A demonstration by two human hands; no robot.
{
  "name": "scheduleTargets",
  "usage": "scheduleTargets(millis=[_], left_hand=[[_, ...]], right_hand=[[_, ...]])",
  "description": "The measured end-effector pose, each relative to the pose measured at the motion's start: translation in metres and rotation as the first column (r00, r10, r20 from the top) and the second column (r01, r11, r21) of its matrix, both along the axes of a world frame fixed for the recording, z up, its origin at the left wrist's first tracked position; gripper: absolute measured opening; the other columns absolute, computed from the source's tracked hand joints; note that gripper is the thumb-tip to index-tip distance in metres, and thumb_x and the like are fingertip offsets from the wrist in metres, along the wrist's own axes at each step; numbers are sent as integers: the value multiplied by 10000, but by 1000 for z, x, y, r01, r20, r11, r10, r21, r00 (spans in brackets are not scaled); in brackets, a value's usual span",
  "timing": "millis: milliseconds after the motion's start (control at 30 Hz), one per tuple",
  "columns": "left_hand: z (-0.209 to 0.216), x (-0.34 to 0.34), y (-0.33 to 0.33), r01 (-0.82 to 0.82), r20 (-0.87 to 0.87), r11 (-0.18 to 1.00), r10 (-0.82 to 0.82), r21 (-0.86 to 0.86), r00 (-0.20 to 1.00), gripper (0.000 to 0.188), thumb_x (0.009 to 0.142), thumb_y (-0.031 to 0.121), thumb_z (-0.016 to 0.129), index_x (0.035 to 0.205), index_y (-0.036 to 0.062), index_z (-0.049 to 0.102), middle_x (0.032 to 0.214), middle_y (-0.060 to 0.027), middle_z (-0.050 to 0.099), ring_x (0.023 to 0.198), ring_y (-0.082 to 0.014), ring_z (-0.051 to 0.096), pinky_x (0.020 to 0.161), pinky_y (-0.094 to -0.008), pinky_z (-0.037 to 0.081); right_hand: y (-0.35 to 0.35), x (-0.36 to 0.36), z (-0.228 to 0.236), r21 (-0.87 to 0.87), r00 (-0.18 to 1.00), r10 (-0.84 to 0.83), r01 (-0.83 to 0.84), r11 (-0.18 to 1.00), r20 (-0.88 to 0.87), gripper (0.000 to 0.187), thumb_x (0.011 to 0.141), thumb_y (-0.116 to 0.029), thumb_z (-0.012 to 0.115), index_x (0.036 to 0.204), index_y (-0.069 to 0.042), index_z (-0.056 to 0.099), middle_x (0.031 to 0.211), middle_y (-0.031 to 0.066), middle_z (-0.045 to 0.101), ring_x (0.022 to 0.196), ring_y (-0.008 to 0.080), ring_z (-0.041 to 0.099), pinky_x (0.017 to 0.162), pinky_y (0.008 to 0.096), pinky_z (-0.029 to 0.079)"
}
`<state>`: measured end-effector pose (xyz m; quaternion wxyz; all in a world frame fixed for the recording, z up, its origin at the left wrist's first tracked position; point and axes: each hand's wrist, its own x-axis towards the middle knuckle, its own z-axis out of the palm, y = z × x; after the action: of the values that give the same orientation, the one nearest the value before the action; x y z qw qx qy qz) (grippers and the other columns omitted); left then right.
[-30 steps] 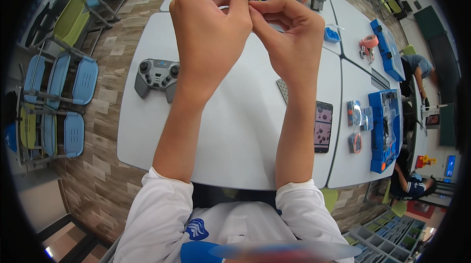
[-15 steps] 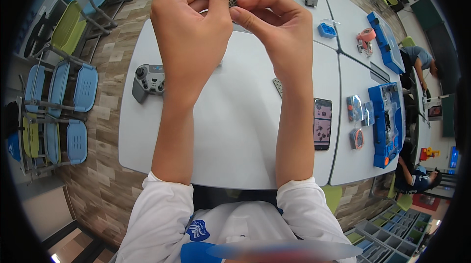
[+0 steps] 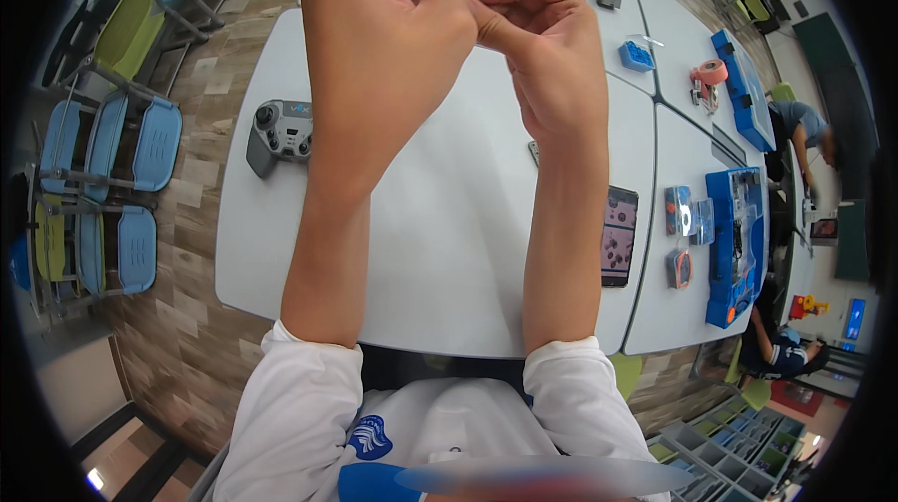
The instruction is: The person assembles a small robot by connecting a gray control unit to a perforated beam and attaching a motor with wheels. They handle multiple small components, aligning and snapping them together on a white table.
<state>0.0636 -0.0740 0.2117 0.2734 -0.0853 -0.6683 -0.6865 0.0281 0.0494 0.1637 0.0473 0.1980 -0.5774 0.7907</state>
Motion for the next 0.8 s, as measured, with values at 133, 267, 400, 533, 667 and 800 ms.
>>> scheduleTargets(millis=[133,267,400,533,667,800], left_hand=[[-8,-10,5,-93,-243,995,101,47,965,131,992,-100,632,1114,-53,624,910,-111,756,845,-114,728,744,-248,548],[-12,-12,-1,-25,-223,996,43,82,974,65,975,-95,654,1027,-71,684,900,-101,761,850,-125,726,765,-262,543],[-16,-12,3,-99,-281,994,108,47,954,46,959,-77,674,991,-86,707,888,-132,776,832,-145,734,765,-280,549],[-22,-19,5,-194,-435,977,211,84,875,69,976,-43,675,1010,-96,704,876,-146,783,795,-133,733,717,-260,540],[-21,-19,-7,-25,-180,983,58,179,982,123,1027,31,659,1064,-81,693,863,-115,781,722,-81,688,613,-209,491],[-22,-21,-19,-82,-75,991,90,102,993,173,1059,95,646,1117,-65,676,894,-91,780,703,-61,639,626,-211,498]], right_hand=[[-6,3,8,53,994,-110,110,993,10,201,978,-16,781,1162,36,716,989,85,774,900,124,728,866,271,599],[-6,-4,6,41,994,-105,105,994,-1,281,944,35,797,1212,48,712,1009,94,779,932,143,738,878,297,617],[-9,-11,-5,12,987,-146,147,989,-72,154,958,38,775,1062,-33,687,936,31,750,850,86,702,776,230,555],[-8,-13,-10,-38,981,-163,160,986,-102,157,965,32,767,1000,-70,653,917,12,738,818,70,679,748,207,517],[33,-38,-7,107,977,190,-179,978,-102,162,1016,-82,758,1158,-20,709,918,45,753,818,116,716,758,261,566],[51,-93,-65,590,962,-222,274,759,-161,129,934,-143,816,1023,-50,814,912,36,798,860,134,744,752,287,571]])
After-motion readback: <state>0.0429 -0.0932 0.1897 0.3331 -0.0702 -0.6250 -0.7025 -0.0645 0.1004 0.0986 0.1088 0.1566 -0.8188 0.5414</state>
